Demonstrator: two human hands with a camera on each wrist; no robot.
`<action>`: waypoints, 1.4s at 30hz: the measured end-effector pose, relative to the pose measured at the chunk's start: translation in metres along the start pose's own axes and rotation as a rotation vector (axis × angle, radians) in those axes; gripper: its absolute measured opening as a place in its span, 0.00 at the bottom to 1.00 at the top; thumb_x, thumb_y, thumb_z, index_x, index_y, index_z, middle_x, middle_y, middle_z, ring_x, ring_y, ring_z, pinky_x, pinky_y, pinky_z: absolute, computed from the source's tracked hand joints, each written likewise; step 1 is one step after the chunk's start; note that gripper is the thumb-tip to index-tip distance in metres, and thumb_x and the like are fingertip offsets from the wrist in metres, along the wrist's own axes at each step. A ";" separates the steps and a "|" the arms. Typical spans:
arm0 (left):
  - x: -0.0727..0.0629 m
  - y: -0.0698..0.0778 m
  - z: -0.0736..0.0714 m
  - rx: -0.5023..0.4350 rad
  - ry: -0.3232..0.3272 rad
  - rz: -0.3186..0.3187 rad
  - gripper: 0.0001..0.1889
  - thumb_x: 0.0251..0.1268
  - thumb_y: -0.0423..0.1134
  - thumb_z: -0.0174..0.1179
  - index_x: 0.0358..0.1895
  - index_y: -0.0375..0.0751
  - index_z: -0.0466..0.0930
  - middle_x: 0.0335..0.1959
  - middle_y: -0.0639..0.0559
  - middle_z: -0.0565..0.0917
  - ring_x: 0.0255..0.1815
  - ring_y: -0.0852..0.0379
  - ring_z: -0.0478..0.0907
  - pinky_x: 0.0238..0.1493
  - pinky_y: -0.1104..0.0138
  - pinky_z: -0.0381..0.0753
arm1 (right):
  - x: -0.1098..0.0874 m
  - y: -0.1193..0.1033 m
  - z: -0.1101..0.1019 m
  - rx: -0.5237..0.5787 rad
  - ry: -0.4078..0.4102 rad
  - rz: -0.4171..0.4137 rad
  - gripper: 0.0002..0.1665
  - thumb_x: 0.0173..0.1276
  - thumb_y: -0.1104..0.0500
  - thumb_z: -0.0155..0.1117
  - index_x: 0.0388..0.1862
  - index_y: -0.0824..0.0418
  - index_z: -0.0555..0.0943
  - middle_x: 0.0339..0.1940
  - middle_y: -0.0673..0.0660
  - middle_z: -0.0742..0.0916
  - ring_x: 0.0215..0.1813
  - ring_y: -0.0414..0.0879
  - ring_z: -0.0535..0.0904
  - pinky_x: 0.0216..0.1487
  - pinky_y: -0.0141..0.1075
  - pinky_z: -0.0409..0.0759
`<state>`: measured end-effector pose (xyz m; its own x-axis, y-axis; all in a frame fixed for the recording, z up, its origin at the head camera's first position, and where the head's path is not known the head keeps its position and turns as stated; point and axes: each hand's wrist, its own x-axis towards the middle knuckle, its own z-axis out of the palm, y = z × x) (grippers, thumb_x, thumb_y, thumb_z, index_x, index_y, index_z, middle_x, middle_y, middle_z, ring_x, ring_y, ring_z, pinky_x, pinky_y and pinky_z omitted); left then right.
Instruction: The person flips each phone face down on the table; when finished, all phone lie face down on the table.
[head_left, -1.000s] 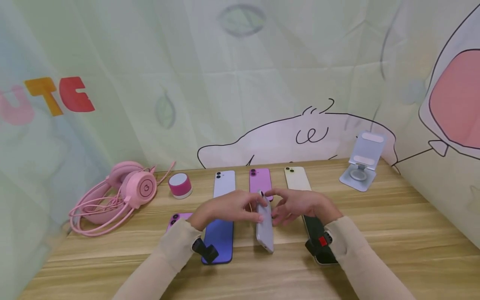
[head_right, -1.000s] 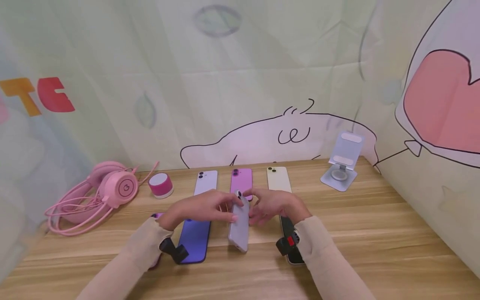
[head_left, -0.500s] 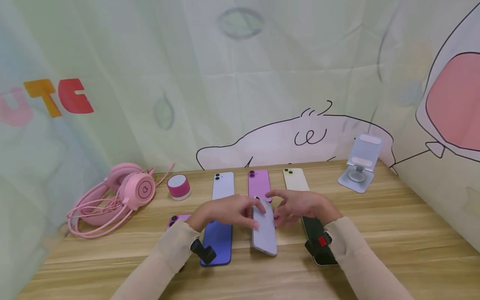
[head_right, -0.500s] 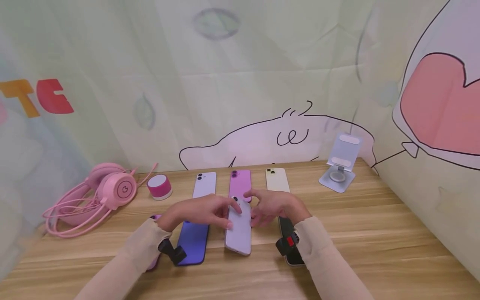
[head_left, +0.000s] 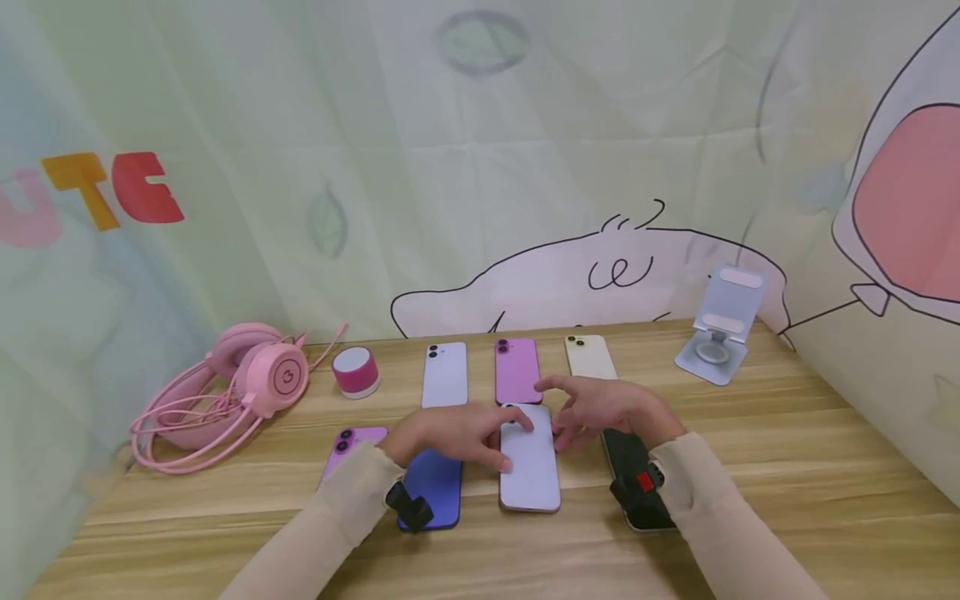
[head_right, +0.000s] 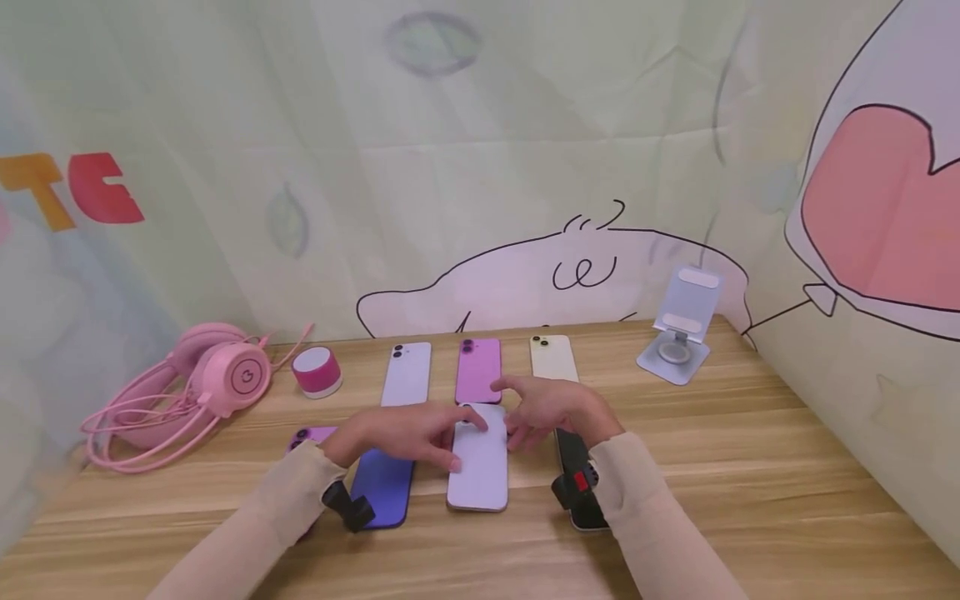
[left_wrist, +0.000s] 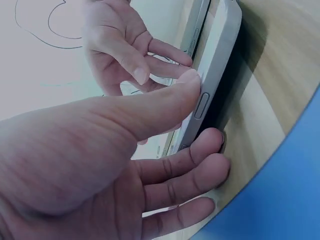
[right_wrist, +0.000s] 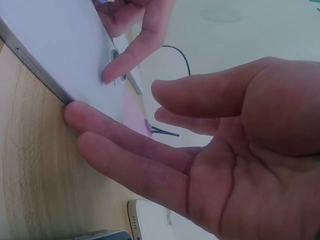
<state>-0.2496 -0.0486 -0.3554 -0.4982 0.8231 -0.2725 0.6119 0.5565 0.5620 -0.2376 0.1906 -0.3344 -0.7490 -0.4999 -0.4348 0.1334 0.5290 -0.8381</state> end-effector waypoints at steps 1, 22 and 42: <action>0.000 0.000 0.000 -0.001 -0.003 -0.008 0.28 0.69 0.43 0.65 0.68 0.43 0.67 0.30 0.56 0.78 0.32 0.64 0.73 0.38 0.71 0.73 | 0.000 0.000 0.000 0.000 0.002 0.000 0.36 0.74 0.71 0.54 0.78 0.60 0.57 0.46 0.66 0.83 0.44 0.54 0.85 0.51 0.46 0.83; 0.004 0.009 0.004 0.023 -0.034 -0.029 0.26 0.65 0.41 0.68 0.60 0.48 0.65 0.22 0.57 0.74 0.25 0.64 0.70 0.32 0.71 0.68 | -0.003 0.001 -0.005 -0.014 -0.006 -0.002 0.36 0.74 0.71 0.55 0.77 0.59 0.59 0.50 0.66 0.82 0.45 0.54 0.85 0.53 0.45 0.82; 0.034 0.041 -0.002 0.162 -0.114 -0.047 0.13 0.66 0.45 0.68 0.43 0.48 0.73 0.26 0.57 0.74 0.27 0.64 0.70 0.31 0.71 0.67 | -0.031 0.009 -0.044 -0.123 -0.032 -0.069 0.31 0.73 0.66 0.55 0.74 0.63 0.64 0.51 0.64 0.85 0.52 0.56 0.84 0.52 0.47 0.80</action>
<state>-0.2427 0.0023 -0.3395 -0.4611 0.7984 -0.3872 0.6852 0.5977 0.4163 -0.2419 0.2406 -0.3142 -0.7320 -0.5588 -0.3898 0.0007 0.5715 -0.8206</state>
